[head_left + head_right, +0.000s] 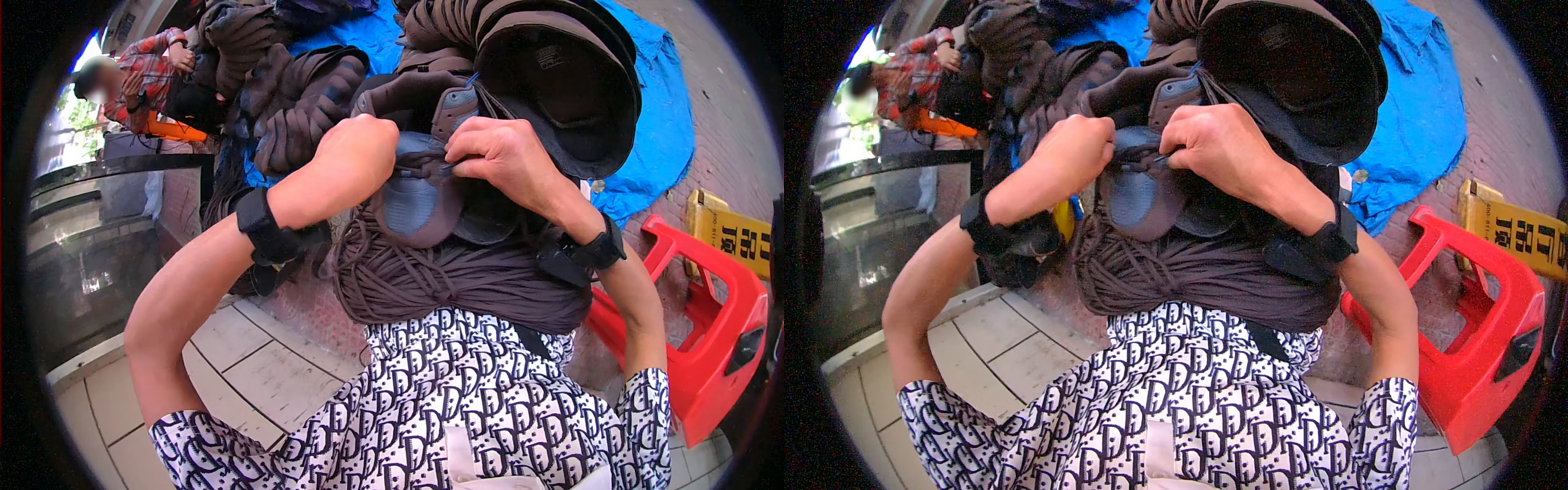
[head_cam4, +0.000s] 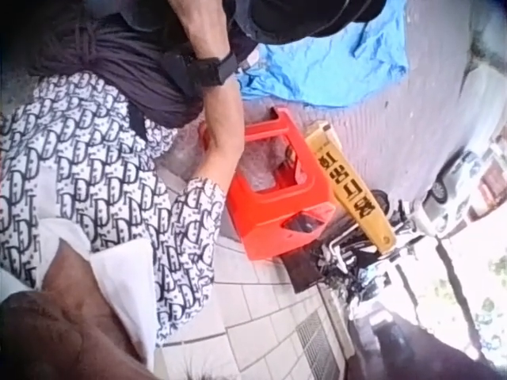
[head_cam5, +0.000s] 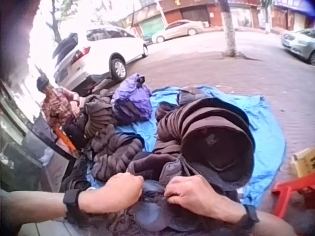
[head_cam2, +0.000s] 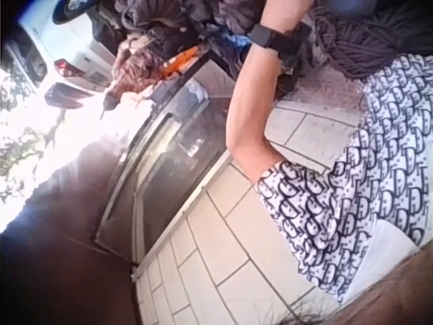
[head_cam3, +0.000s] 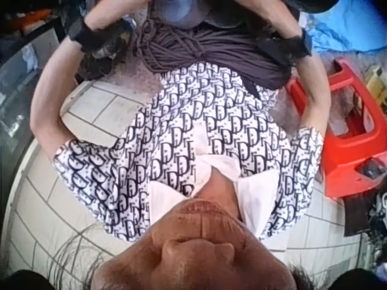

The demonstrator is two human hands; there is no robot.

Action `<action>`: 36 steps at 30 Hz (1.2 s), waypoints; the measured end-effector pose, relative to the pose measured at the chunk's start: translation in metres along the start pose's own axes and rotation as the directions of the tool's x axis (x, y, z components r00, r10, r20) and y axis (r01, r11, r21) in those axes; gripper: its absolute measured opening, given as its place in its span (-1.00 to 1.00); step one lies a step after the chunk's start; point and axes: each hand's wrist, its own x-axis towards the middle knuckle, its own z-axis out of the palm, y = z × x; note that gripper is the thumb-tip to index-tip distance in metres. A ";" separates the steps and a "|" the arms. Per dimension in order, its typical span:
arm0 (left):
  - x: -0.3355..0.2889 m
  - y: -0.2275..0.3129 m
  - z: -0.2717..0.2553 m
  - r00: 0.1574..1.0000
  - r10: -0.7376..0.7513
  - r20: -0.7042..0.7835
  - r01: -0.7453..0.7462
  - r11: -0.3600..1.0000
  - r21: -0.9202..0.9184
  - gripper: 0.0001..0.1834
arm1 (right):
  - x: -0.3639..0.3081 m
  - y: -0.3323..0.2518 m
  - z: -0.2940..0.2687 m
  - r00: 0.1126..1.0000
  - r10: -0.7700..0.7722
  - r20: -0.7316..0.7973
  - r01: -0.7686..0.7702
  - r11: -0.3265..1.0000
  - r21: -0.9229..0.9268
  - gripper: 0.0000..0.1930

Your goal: Lacing a brown and blue athletic shoe while sitting outdoors.

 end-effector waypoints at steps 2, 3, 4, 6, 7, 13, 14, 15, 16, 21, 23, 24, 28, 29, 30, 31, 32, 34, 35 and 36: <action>0.000 0.006 -0.008 0.995 0.099 -0.015 -0.096 0.988 0.121 -0.89 | 0.000 0.007 0.001 1.000 0.008 -0.024 -0.009 0.999 -0.037 -0.87; 0.000 0.009 -0.011 0.982 0.191 -0.017 -0.181 0.953 0.242 -0.90 | 0.000 0.009 0.001 0.999 0.012 -0.047 -0.015 0.997 -0.069 -0.87; 0.000 0.009 -0.007 0.981 0.193 -0.018 -0.183 0.953 0.241 -0.90 | 0.001 0.009 0.001 0.999 0.013 -0.047 -0.016 0.997 -0.072 -0.87; 0.001 0.010 0.002 0.703 0.669 -0.243 -0.493 0.704 0.511 -0.95 | 0.003 0.008 0.002 0.995 0.045 -0.092 -0.050 0.998 -0.044 -0.86; 0.002 0.012 0.004 0.696 0.674 -0.248 -0.495 0.700 0.515 -0.95 | 0.003 0.007 0.001 0.994 0.046 -0.097 -0.051 0.997 -0.053 -0.86; 0.020 0.016 -0.001 0.970 0.079 -0.229 -0.173 0.888 -0.425 -0.89 | -0.001 0.011 0.002 0.965 0.087 -0.248 -0.107 0.992 -0.067 -0.87; 0.024 0.022 -0.004 0.998 0.033 -0.059 -0.058 0.873 -0.484 -0.85 | -0.002 0.008 0.002 0.977 0.068 -0.203 -0.103 0.981 -0.165 -0.86; 0.023 0.023 -0.003 0.998 0.030 -0.061 -0.056 0.871 -0.488 -0.85 | -0.003 0.005 0.002 0.986 0.053 -0.155 -0.093 0.961 -0.260 -0.85; 0.025 0.025 -0.002 0.997 0.043 -0.061 -0.068 0.852 -0.520 -0.85 | -0.004 0.004 0.000 0.986 0.061 -0.158 -0.101 0.959 -0.264 -0.85; 0.015 0.031 -0.005 0.993 0.049 -0.108 -0.108 0.754 -0.647 -0.84 | -0.007 -0.004 -0.005 0.992 -0.074 -0.105 0.017 0.885 -0.465 -0.93; 0.014 0.030 -0.001 0.992 0.053 -0.118 -0.117 0.752 -0.648 -0.84 | -0.004 -0.006 -0.001 0.992 -0.075 -0.097 0.018 0.871 -0.492 -0.93; 0.014 0.029 0.002 0.990 0.058 -0.126 -0.126 0.751 -0.648 -0.85 | -0.003 -0.006 0.001 0.993 -0.074 -0.092 0.016 0.856 -0.516 -0.93; 0.016 0.031 0.010 0.980 0.066 -0.186 -0.176 0.719 -0.672 -0.85 | -0.002 -0.006 -0.001 0.997 -0.041 -0.071 -0.009 0.810 -0.586 -0.91; 0.015 0.032 0.011 0.980 0.057 -0.191 -0.172 0.723 -0.669 -0.86 | -0.001 -0.008 0.001 0.997 -0.057 -0.049 0.013 0.779 -0.627 -0.91; 0.015 0.033 0.011 0.979 0.049 -0.196 -0.169 0.726 -0.666 -0.86 | 0.001 -0.011 0.002 0.997 -0.072 -0.027 0.035 0.745 -0.666 -0.90; 0.017 0.034 0.014 0.979 0.052 -0.199 -0.175 0.724 -0.668 -0.86 | 0.003 -0.014 0.003 0.997 -0.070 -0.026 0.034 0.741 -0.671 -0.90; 0.017 0.036 0.017 0.956 0.056 -0.287 -0.235 0.730 -0.641 -0.86 | 0.005 -0.018 0.006 0.997 -0.078 0.001 0.056 0.707 -0.705 -0.89; 0.017 0.037 0.022 0.925 0.065 -0.373 -0.298 0.733 -0.612 -0.85 | 0.010 -0.022 0.007 0.996 -0.088 0.034 0.083 0.652 -0.754 -0.89; 0.017 0.036 0.023 0.924 0.055 -0.377 -0.300 0.715 -0.631 -0.84 | 0.008 -0.022 0.005 0.996 -0.084 0.034 0.081 0.649 -0.757 -0.89; 0.016 0.032 0.025 0.925 0.033 -0.378 -0.291 0.700 -0.651 -0.82 | 0.008 -0.018 0.003 0.994 -0.102 0.043 0.103 0.705 -0.702 -0.89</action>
